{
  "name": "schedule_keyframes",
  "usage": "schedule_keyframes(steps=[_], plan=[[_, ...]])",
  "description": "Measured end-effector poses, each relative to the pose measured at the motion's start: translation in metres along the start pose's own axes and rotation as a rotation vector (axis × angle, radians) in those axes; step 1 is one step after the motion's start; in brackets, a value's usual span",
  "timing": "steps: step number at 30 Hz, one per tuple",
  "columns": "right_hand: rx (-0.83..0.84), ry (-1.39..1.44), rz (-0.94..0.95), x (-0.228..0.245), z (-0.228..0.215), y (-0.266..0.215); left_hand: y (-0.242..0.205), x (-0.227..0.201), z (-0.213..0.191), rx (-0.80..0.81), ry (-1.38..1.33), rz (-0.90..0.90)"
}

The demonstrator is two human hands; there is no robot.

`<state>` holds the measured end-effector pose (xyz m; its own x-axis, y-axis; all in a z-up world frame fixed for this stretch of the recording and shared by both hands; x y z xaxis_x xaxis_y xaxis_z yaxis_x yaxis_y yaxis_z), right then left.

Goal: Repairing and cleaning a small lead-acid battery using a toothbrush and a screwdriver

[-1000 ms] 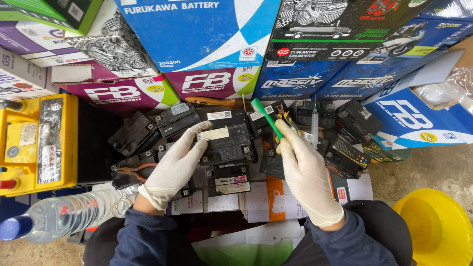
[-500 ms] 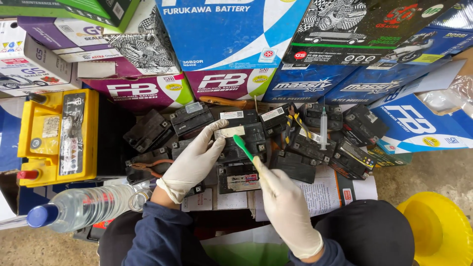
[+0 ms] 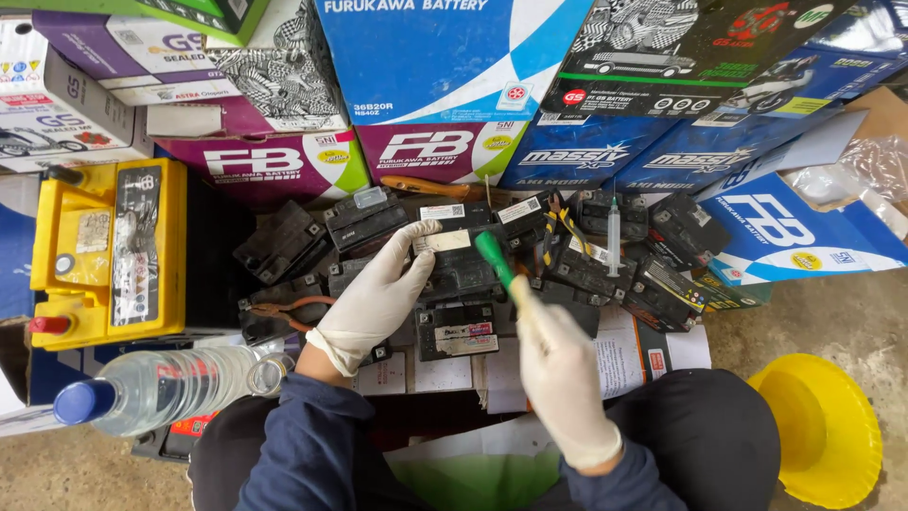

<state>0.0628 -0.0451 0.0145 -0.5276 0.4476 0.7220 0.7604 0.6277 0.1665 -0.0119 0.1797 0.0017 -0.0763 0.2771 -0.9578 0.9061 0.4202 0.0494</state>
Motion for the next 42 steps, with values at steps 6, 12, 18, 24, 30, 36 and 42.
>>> schedule_keyframes(steps=[6,12,18,24,30,36,42], plan=[[-0.014,-0.093,0.015,-0.015,-0.004,-0.010,0.000,0.005,0.001,0.007,-0.001,0.024],[0.000,-0.024,-0.066,-0.003,0.008,-0.032,0.001,-0.009,-0.003,0.051,-0.050,-0.070],[-0.041,-0.031,-0.087,-0.009,0.017,-0.033,0.002,-0.002,-0.003,0.037,-0.024,0.018],[-0.211,-0.144,-0.112,-0.032,0.010,-0.022,0.002,-0.014,-0.004,0.058,0.014,-0.096],[-0.064,-0.097,-0.197,0.004,0.030,-0.028,0.002,-0.008,-0.003,0.055,-0.053,-0.069],[-0.091,-0.105,-0.219,0.000,0.040,-0.043,0.003,-0.013,-0.006,0.056,-0.033,-0.081],[-0.177,-0.284,-0.200,-0.024,0.034,-0.056,-0.002,-0.016,-0.006,0.042,-0.054,-0.116]])
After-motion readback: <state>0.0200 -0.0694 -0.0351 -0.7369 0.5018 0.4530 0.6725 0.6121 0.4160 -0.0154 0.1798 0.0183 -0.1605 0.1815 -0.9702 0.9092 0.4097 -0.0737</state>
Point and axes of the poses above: each hand's wrist, its own y-axis towards the middle knuckle, its own z-axis out of the palm, x = y × z, the point moved 2 cm from there along y, towards the middle knuckle, and after that the axes turned 7 degrees about z, right-handed, at the moved point
